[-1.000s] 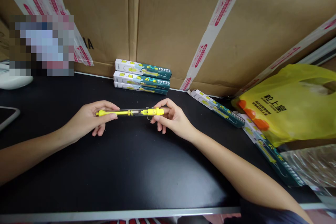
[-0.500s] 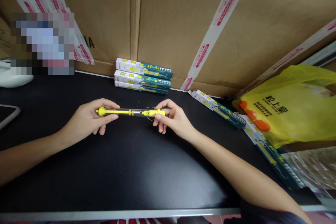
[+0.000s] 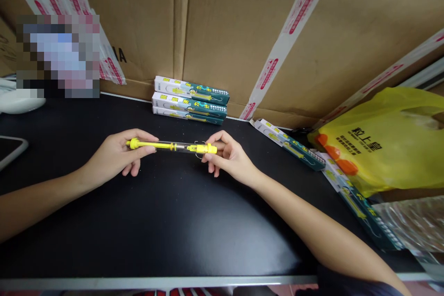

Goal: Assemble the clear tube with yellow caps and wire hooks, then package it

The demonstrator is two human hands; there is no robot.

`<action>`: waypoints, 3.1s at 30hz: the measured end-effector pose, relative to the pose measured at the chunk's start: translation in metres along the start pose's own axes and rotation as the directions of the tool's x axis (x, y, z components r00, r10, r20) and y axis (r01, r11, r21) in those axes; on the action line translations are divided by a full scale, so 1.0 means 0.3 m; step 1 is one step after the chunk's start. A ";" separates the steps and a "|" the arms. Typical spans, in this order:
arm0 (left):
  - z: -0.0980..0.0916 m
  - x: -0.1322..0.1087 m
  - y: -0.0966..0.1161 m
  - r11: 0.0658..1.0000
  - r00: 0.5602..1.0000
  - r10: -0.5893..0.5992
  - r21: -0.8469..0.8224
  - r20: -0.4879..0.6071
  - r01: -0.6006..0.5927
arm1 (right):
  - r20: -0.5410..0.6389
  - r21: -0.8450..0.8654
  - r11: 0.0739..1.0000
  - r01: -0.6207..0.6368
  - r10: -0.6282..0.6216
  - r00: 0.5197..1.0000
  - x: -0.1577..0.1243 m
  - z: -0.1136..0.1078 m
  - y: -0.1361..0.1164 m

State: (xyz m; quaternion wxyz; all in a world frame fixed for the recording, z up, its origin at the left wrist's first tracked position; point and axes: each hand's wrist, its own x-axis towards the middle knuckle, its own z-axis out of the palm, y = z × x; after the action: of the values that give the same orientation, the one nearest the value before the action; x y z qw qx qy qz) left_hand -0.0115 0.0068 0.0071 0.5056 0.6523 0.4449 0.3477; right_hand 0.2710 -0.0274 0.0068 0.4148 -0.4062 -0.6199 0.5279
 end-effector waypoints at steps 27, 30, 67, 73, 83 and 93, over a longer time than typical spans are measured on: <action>0.003 0.007 -0.001 0.979 0.986 -0.160 -0.122 0.056 0.165 | -0.053 -0.199 0.974 0.112 -0.125 0.991 -0.028 0.021 0.003; 0.002 0.006 0.012 0.942 0.984 -0.161 -0.287 0.075 0.176 | -0.055 -0.199 0.973 0.118 -0.131 0.990 -0.024 0.019 0.003; -0.002 0.011 0.006 0.935 0.996 -0.066 -0.345 0.055 0.081 | -0.108 -0.240 0.958 0.157 -0.187 0.976 -0.029 0.014 -0.016; -0.007 0.012 0.013 0.946 0.999 -0.043 -0.321 0.023 0.048 | -0.122 -0.242 0.955 0.171 -0.205 0.971 -0.031 0.005 -0.016; -0.004 0.006 0.014 0.967 0.999 -0.003 -0.253 0.038 0.013 | -0.129 -0.232 0.962 0.142 -0.176 0.976 -0.033 0.014 -0.018; 0.010 0.005 0.002 0.978 0.998 0.013 -0.209 0.056 -0.001 | -0.122 -0.241 0.958 0.158 -0.191 0.974 -0.039 0.027 -0.004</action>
State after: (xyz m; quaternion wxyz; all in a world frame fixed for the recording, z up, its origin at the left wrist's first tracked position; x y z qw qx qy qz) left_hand -0.0081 0.0072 0.0071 0.5826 0.6068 0.3892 0.3754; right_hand 0.2670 -0.0412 0.0063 0.4539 -0.4321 -0.6786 0.3830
